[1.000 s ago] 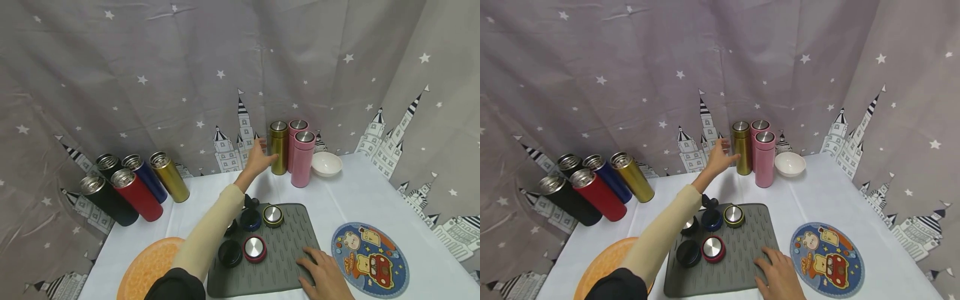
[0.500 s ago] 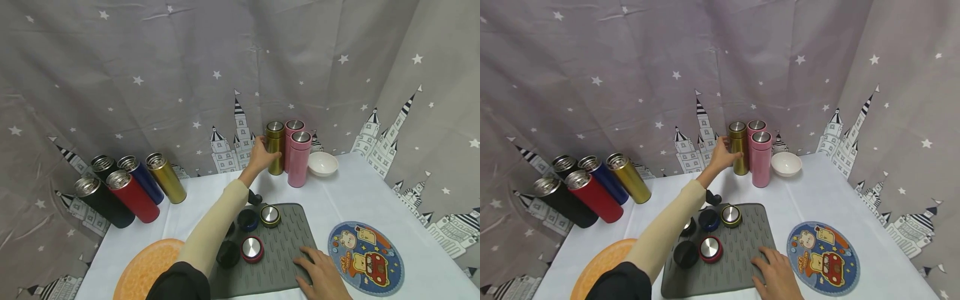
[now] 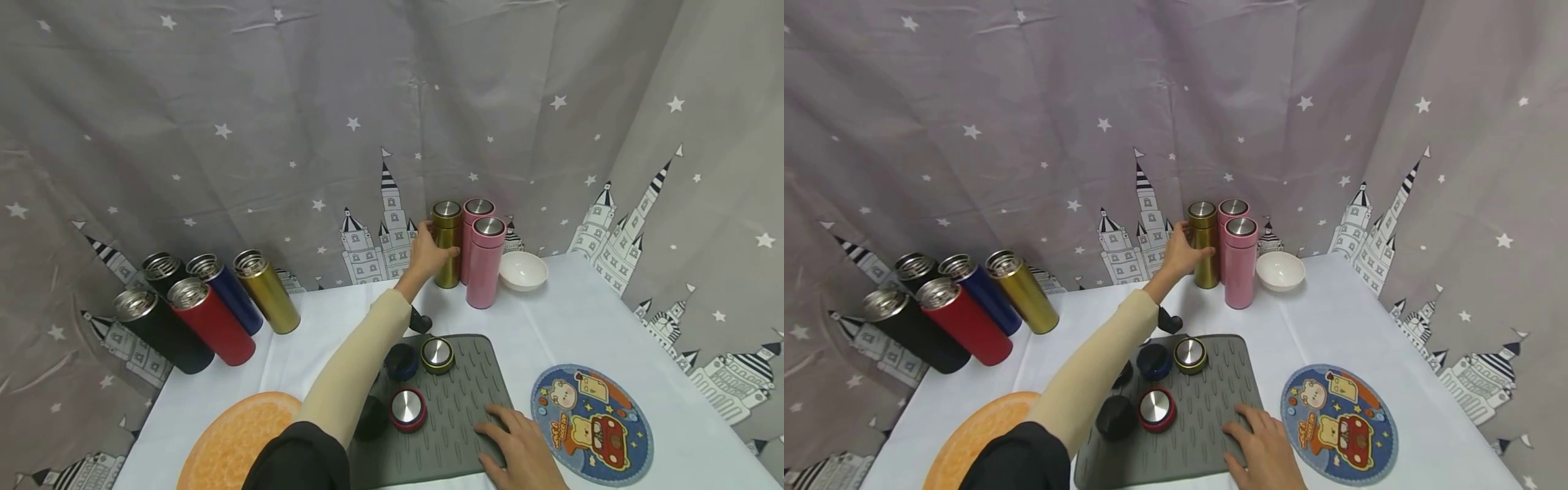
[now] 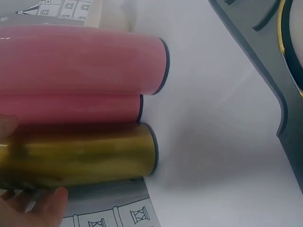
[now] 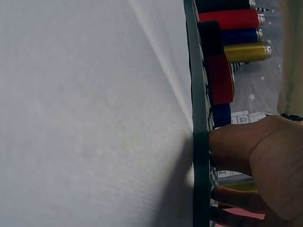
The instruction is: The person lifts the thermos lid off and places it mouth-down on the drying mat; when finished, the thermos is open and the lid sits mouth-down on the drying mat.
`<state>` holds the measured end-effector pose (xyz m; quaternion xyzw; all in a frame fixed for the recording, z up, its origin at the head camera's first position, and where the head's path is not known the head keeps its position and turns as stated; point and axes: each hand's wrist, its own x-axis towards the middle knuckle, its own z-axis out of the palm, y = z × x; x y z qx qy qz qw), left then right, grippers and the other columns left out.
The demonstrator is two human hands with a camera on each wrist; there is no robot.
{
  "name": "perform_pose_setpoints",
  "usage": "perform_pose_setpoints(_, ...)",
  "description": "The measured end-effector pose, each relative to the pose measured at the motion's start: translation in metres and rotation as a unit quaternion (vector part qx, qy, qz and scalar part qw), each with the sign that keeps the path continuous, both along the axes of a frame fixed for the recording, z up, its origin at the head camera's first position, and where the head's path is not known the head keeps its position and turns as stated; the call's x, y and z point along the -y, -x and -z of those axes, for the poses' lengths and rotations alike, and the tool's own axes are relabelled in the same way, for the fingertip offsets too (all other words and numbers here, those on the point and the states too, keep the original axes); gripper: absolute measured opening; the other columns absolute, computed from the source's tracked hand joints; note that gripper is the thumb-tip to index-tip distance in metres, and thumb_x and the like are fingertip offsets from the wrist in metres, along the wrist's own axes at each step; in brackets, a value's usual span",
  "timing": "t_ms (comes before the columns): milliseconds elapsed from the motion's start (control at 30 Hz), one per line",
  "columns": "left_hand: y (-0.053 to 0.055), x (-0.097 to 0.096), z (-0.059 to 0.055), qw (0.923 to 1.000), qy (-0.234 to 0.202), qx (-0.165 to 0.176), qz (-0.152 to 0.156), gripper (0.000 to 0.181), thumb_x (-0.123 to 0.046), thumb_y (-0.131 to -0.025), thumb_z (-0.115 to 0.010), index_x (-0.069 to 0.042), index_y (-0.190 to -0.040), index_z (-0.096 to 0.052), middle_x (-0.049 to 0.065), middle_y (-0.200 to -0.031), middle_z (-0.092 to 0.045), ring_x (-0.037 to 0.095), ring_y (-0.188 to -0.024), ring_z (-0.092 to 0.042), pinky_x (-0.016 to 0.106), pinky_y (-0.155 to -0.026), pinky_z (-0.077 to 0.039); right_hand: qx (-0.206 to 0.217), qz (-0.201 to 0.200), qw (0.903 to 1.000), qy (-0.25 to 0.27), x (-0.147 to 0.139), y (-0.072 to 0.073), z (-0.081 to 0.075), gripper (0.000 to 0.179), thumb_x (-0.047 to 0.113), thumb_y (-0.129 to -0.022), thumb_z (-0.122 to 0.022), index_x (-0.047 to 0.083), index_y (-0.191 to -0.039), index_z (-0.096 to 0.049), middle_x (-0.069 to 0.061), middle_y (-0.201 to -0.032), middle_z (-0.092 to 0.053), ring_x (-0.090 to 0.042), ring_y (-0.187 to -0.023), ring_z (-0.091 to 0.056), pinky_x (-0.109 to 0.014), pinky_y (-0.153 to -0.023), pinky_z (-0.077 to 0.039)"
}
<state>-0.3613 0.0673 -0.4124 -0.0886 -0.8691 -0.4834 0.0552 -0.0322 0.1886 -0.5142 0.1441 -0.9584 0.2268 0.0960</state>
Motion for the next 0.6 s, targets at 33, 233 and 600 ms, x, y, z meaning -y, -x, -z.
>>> perform_pose_setpoints(33, 0.000, 0.000, 0.000, 1.0000, 0.000, -0.001, -0.001, 0.085, -0.023, -0.080, -0.085, -0.006, -0.147, -0.035, 0.016, -0.143, -0.052, 0.029, -0.129, -0.052, 0.041, -0.106, -0.042, 0.001, 0.001, 1.0000, 0.002, 0.000, 0.000, 0.000, 0.031, 0.029, -0.074, -0.085, 0.021, -0.103, -0.075, -0.008, -0.123, -0.060, -0.032, -0.111, -0.058, -0.057, -0.090, -0.047)
perform_pose_setpoints(233, -0.001, 0.002, 0.000, 0.9999, 0.006, -0.006, -0.012, 0.083, -0.025, -0.080, -0.085, -0.007, -0.146, -0.037, 0.016, -0.138, -0.054, 0.029, -0.125, -0.053, 0.042, -0.103, -0.044, 0.007, 0.001, 1.0000, 0.007, 0.001, -0.001, 0.000, 0.030, 0.028, -0.075, -0.084, 0.021, -0.102, -0.075, -0.009, -0.123, -0.060, -0.033, -0.111, -0.058, -0.057, -0.089, -0.047)
perform_pose_setpoints(600, -0.004, 0.013, 0.004, 0.9994, 0.030, -0.018, -0.005, 0.079, -0.034, -0.081, -0.084, -0.006, -0.144, -0.045, 0.014, -0.132, -0.053, 0.027, -0.119, -0.051, 0.042, -0.101, -0.045, 0.016, 0.000, 0.9999, 0.004, -0.001, 0.000, -0.001, 0.030, 0.030, -0.075, -0.084, 0.021, -0.102, -0.075, -0.008, -0.123, -0.060, -0.032, -0.111, -0.058, -0.058, -0.088, -0.047)
